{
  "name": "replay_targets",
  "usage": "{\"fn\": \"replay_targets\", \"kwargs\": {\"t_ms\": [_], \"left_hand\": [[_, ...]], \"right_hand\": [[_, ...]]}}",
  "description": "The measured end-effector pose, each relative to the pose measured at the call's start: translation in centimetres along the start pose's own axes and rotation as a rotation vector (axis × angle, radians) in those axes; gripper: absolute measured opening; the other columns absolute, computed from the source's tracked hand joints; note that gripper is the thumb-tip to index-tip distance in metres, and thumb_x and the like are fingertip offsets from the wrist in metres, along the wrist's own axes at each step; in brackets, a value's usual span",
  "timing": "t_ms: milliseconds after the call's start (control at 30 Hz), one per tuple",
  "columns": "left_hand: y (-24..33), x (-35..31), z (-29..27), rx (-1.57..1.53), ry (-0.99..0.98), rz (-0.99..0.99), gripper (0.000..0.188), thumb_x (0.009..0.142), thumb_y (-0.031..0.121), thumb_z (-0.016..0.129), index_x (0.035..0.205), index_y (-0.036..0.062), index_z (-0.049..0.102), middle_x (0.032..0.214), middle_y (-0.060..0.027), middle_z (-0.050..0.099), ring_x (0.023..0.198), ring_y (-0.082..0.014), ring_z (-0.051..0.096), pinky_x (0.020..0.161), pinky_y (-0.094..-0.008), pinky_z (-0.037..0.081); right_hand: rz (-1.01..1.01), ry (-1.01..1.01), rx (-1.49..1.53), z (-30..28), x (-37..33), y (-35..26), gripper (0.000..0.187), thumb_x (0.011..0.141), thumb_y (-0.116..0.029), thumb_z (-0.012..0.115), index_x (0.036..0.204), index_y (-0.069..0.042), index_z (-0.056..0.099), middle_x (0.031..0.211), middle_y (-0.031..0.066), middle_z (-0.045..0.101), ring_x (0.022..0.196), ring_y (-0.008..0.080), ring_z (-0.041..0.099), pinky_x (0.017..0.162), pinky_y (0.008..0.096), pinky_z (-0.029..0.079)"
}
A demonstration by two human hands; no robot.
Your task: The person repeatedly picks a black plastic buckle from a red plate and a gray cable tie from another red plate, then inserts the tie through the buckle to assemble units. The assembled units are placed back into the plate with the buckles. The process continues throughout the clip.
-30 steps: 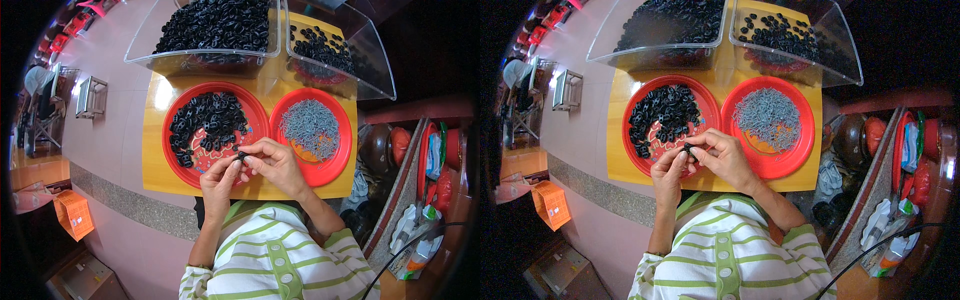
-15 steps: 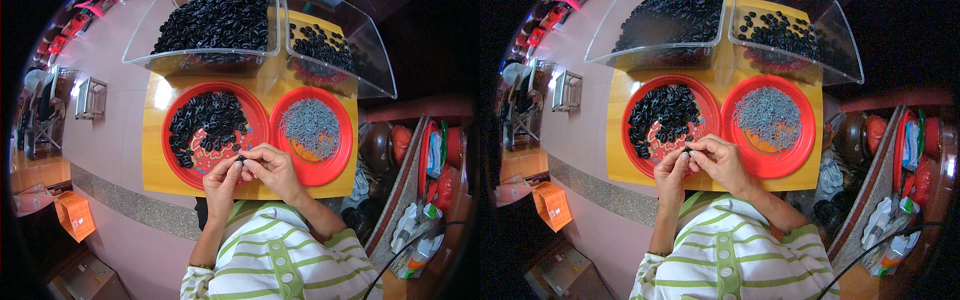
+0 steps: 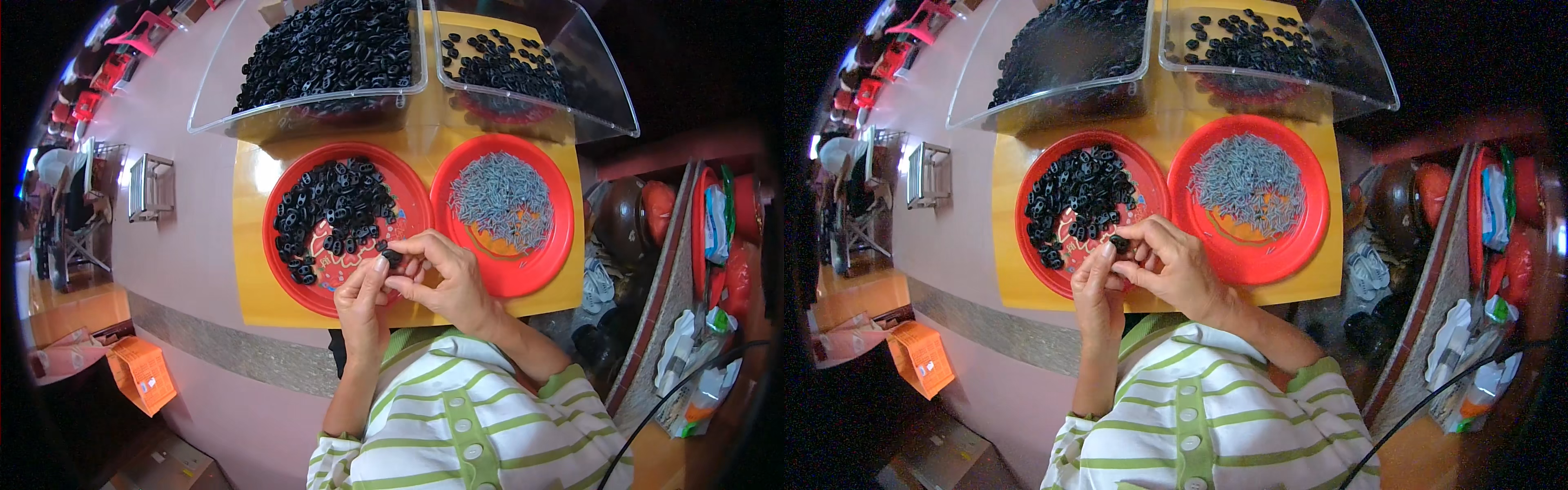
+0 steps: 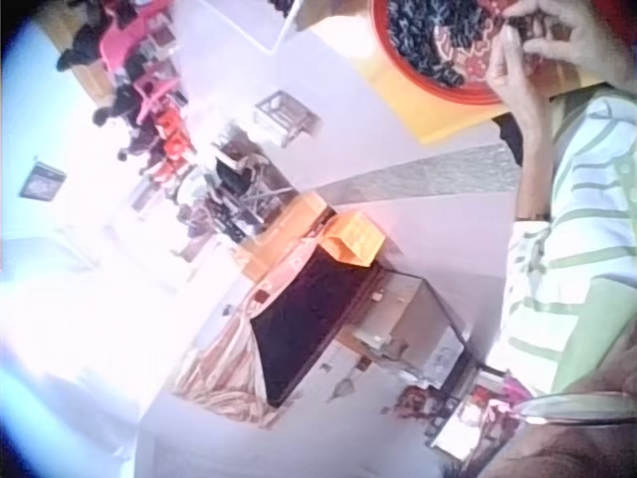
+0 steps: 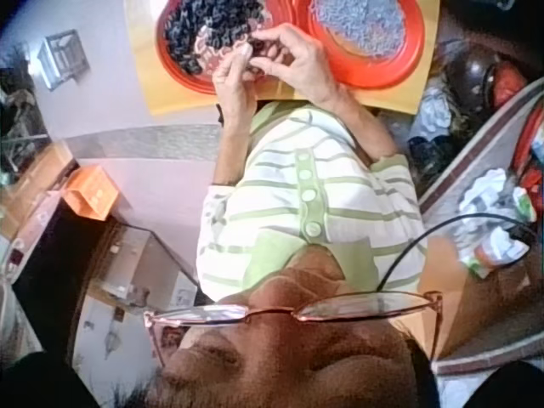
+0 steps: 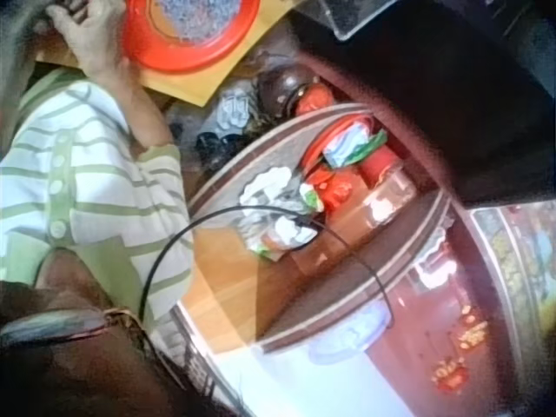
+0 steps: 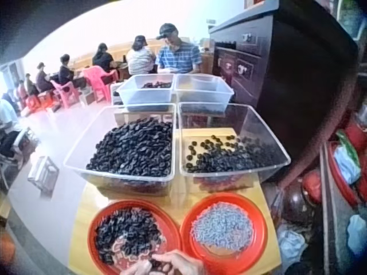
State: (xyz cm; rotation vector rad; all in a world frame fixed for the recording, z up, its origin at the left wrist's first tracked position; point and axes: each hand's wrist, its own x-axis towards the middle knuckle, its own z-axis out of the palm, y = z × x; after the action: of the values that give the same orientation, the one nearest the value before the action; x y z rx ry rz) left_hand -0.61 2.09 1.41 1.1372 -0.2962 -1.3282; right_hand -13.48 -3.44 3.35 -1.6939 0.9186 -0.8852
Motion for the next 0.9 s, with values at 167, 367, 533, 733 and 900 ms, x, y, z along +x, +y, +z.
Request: {"fn": "replay_targets", "kwargs": {"t_ms": [167,367,533,733,900], "left_hand": [[-0.5,0.1,-0.2,-0.038,-0.071,-0.009,0.019,0.091,0.011,0.056,0.098,-0.0031,0.065,0.094,-0.0038,0.062,0.076,-0.0063,0.054,0.067,-0.0200,0.044],[-0.8,-0.4,0.6,0.015,-0.033,0.161,0.020,0.091,0.008,0.053,0.106,-0.0020,0.062,0.100,-0.0048,0.060,0.085,-0.0089,0.057,0.075,-0.0237,0.047],[-0.8,0.0,-0.5,0.355,-0.150,0.419,0.024,0.086,0.002,0.058,0.110,-0.0001,0.062,0.103,-0.0053,0.058,0.092,-0.0108,0.054,0.081,-0.0229,0.043],[-0.5,0.1,-0.4,0.451,-0.223,0.529,0.024,0.083,-0.004,0.061,0.107,-0.0005,0.064,0.101,-0.0079,0.059,0.092,-0.0138,0.055,0.083,-0.0245,0.043],[-0.7,-0.2,-0.4,0.445,-0.240,0.565,0.019,0.083,-0.002,0.062,0.102,-0.0017,0.064,0.099,-0.0096,0.060,0.090,-0.0153,0.056,0.079,-0.0247,0.044]], "right_hand": [[-0.107,0.052,-0.092,-0.4,0.2,0.3,0.029,0.076,-0.006,0.070,0.102,-0.003,0.060,0.084,0.0080,0.056,0.069,0.0155,0.060,0.058,0.0276,0.050],[-0.050,0.040,-0.006,-1.4,0.5,0.1,0.024,0.075,-0.007,0.072,0.097,-0.001,0.063,0.080,0.0069,0.057,0.066,0.0130,0.059,0.057,0.0262,0.049],[0.029,-0.047,0.100,-2.4,0.5,-0.4,0.025,0.074,-0.005,0.073,0.098,0.000,0.065,0.081,0.0037,0.061,0.067,0.0084,0.057,0.060,0.0222,0.047],[0.030,-0.114,0.114,-2.7,0.2,0.1,0.022,0.077,-0.006,0.070,0.097,0.001,0.062,0.082,0.0058,0.061,0.070,0.0108,0.058,0.061,0.0241,0.047],[0.002,-0.143,0.087,-2.7,-0.2,0.0,0.022,0.079,-0.009,0.069,0.097,0.001,0.061,0.078,0.0081,0.058,0.070,0.0161,0.059,0.060,0.0280,0.047]]}}
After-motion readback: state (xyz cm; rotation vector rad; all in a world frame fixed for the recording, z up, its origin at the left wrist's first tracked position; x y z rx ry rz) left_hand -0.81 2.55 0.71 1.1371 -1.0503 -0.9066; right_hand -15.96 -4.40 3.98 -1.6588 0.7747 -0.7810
